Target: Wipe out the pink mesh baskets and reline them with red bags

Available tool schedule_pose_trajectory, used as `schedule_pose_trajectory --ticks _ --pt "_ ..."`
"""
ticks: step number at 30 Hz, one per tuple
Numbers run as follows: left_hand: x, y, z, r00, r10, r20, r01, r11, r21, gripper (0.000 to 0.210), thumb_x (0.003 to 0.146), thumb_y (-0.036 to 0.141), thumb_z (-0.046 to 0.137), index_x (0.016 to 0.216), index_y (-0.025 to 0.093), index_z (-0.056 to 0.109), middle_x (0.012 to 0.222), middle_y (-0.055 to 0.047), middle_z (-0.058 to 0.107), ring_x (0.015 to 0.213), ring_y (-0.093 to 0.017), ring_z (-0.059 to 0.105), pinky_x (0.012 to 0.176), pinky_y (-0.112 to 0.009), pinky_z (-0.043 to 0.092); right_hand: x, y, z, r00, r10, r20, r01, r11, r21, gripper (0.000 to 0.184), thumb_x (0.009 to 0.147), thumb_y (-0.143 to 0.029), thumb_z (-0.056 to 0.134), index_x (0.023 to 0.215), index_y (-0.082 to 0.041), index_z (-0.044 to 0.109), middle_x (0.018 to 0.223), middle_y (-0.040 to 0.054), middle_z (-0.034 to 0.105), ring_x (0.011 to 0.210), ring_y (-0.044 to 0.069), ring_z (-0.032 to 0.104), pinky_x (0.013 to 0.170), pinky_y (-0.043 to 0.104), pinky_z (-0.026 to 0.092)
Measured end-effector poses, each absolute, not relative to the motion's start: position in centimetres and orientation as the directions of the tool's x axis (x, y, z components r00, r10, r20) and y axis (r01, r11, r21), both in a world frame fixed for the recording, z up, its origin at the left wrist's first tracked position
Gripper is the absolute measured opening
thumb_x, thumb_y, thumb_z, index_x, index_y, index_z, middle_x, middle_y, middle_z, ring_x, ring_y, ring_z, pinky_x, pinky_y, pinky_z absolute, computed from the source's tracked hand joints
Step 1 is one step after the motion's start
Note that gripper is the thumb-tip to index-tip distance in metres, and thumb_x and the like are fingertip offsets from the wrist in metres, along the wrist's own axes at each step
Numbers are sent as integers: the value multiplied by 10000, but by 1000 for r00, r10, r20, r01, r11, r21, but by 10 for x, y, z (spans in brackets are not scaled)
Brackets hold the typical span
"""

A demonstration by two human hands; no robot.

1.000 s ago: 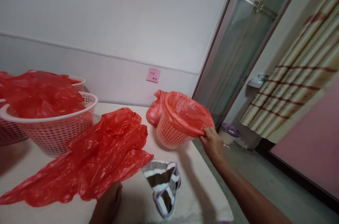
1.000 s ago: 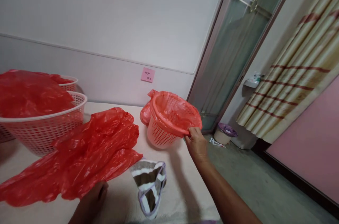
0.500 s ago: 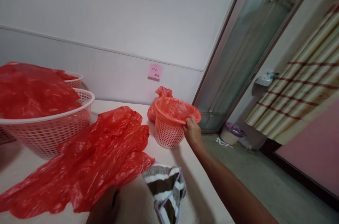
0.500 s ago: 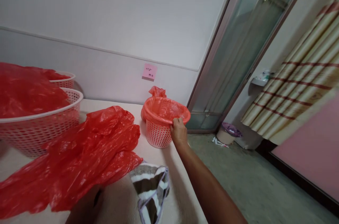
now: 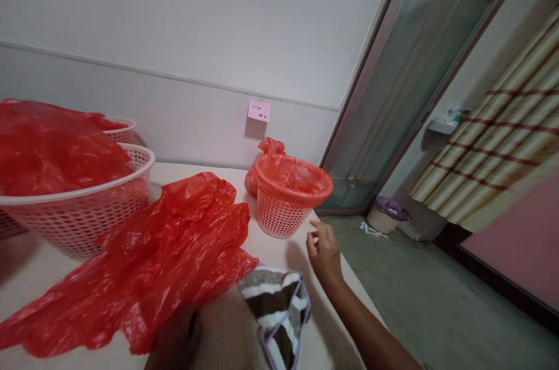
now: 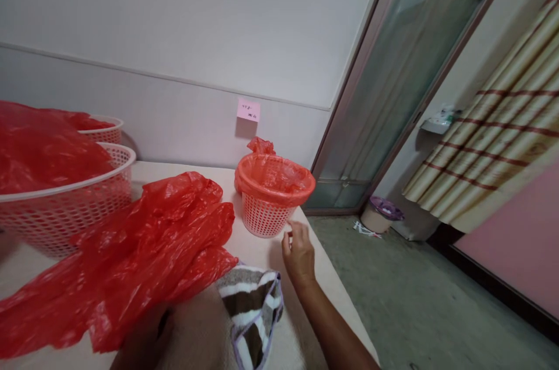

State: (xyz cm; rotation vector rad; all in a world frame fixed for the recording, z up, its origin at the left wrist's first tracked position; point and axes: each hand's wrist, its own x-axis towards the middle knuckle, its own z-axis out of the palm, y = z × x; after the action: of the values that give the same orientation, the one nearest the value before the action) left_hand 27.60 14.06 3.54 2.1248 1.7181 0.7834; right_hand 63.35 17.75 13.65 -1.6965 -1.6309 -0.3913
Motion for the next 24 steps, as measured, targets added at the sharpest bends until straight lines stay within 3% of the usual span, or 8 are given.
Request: schedule_pose_trajectory --ticks 2,5,11,17,24 --pt "276 141 31 126 981 145 782 -188 594 196 867 351 444 751 244 560 774 -18 623 803 -215 600 789 -341 451 630 173 103 110 793 599 958 75 -276 342 874 -119 480 1209 -183 507 1069 96 569 989 219 596 855 382 534" --pt "275 141 25 130 991 29 759 -118 640 232 897 347 384 763 233 536 768 -17 621 764 -200 604 747 -331 449 625 182 66 94 863 497 966 42 -256 433 808 -79 536 1233 -165 534 1138 131 571 1034 240 590 872 393 522" --pt "273 145 15 154 987 -37 757 -94 646 267 919 372 342 847 227 554 847 -28 651 807 -190 620 778 -324 454 627 226 36 127 927 352 969 -39 -245 491 818 -96 511 1303 -172 510 1201 132 555 1065 225 554 919 349 449" --pt "268 148 0 184 982 -39 749 -114 653 290 930 417 336 856 235 550 851 -17 638 800 -178 612 777 -307 455 627 249 16 179 937 301 969 -115 -219 520 879 -122 425 1386 -235 439 1217 108 549 1078 232 525 857 330 400" --pt "264 146 -11 169 983 77 723 -177 668 243 920 421 413 858 260 584 830 14 648 766 -151 615 745 -247 464 629 259 13 178 932 317 975 -125 -183 554 874 -153 462 1411 -268 391 1185 85 551 1061 233 504 855 331 352"
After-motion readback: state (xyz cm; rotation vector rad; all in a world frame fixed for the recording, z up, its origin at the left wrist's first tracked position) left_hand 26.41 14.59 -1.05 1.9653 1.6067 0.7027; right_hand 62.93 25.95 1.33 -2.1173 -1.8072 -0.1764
